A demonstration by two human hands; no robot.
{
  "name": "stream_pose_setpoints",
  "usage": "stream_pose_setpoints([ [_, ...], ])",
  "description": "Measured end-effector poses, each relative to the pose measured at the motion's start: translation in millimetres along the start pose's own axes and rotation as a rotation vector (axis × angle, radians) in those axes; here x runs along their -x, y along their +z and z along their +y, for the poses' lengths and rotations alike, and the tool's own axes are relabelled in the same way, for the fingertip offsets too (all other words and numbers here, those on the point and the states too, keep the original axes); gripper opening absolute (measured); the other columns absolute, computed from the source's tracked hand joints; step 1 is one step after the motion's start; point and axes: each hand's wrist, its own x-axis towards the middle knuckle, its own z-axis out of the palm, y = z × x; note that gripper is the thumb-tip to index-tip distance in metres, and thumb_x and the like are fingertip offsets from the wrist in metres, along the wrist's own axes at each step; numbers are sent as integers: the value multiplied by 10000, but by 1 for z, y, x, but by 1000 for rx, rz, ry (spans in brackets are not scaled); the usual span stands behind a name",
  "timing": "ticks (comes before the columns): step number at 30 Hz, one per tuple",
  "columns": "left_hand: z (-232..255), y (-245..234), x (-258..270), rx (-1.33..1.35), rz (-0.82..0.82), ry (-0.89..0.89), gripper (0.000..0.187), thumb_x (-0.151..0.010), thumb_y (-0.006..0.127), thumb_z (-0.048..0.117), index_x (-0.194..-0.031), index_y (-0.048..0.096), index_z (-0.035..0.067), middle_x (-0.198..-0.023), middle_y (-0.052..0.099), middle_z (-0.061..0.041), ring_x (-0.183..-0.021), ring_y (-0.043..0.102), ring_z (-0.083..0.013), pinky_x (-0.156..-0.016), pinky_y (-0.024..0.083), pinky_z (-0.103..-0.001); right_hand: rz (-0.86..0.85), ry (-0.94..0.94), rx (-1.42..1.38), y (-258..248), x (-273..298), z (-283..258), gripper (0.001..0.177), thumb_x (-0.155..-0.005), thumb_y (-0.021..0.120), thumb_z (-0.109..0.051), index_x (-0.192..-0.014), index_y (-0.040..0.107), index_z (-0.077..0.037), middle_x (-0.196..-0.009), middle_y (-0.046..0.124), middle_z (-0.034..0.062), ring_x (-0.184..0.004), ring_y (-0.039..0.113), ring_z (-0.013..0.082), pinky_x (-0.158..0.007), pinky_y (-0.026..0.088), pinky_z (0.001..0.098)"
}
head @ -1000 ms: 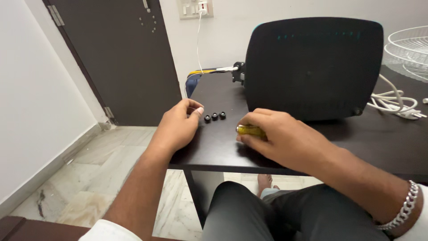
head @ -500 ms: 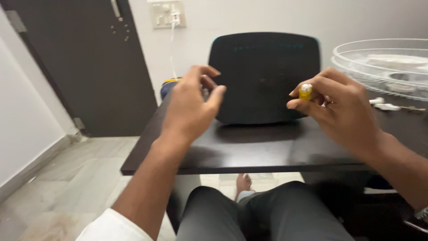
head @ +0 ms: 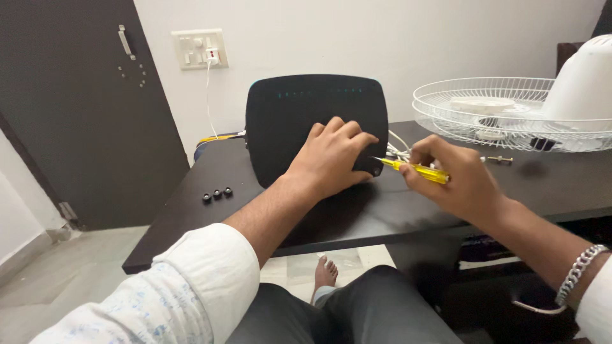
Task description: The person uses a screwdriver to remove screws from a fan base and then from the back of a black router-like device. They handle small screws and white plastic parts on a table.
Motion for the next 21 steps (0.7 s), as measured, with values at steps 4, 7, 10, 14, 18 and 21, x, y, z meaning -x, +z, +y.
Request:
stream_pose_setpoints([
  [4, 0, 8, 4, -6, -20, 5, 422, -773, 845, 327, -1159, 728, 205, -1099, 675, 18, -1135, 589, -199, -935, 442, -418, -73, 66, -42, 0, -1, -4, 199, -973, 711, -203, -1111, 722, -60, -852, 762, 56, -726, 730, 113, -652, 555, 274],
  [7, 2, 14, 9, -12, -14, -20, 325, -823, 828, 328, -1117, 742, 216, -1062, 677, 26, -1108, 596, -183, -921, 435, -412, -138, 247, -71, 1, -4, -5, 197, -991, 703, -216, -1143, 778, -117, -782, 764, 60, -665, 702, 120, -607, 543, 284],
  [10, 1, 15, 14, 72, 101, -17, 376, -815, 830, 313, -1147, 728, 169, -1082, 683, 32, -1102, 599, -183, -918, 437, -397, -84, 173, -81, 3, -2, -4, 233, -913, 772, -212, -1106, 762, -82, -836, 768, 56, -728, 697, 99, -644, 554, 275],
  [14, 1, 12, 16, 94, 93, -109, 350, -782, 842, 329, -1089, 743, 193, -1024, 684, 53, -1098, 594, -169, -942, 428, -393, -4, 150, -134, 2, 3, 3, 198, -885, 772, -150, -1030, 712, -30, -881, 759, 50, -784, 714, 67, -685, 574, 245],
  [18, 3, 11, 17, 39, 105, -95, 324, -734, 869, 367, -1008, 776, 220, -1048, 670, 39, -1118, 564, -194, -956, 410, -409, 5, 260, -170, 3, 5, 6, 134, -912, 731, -96, -927, 623, -18, -830, 752, 74, -727, 688, 111, -639, 548, 267],
  [21, 8, 16, 15, -1, 104, -71, 329, -709, 876, 362, -1003, 788, 241, -1048, 656, 43, -1126, 551, -201, -970, 395, -422, -55, 197, -122, 3, 6, 1, 185, -850, 765, -103, -903, 606, -24, -817, 758, 74, -713, 721, 120, -642, 566, 268],
])
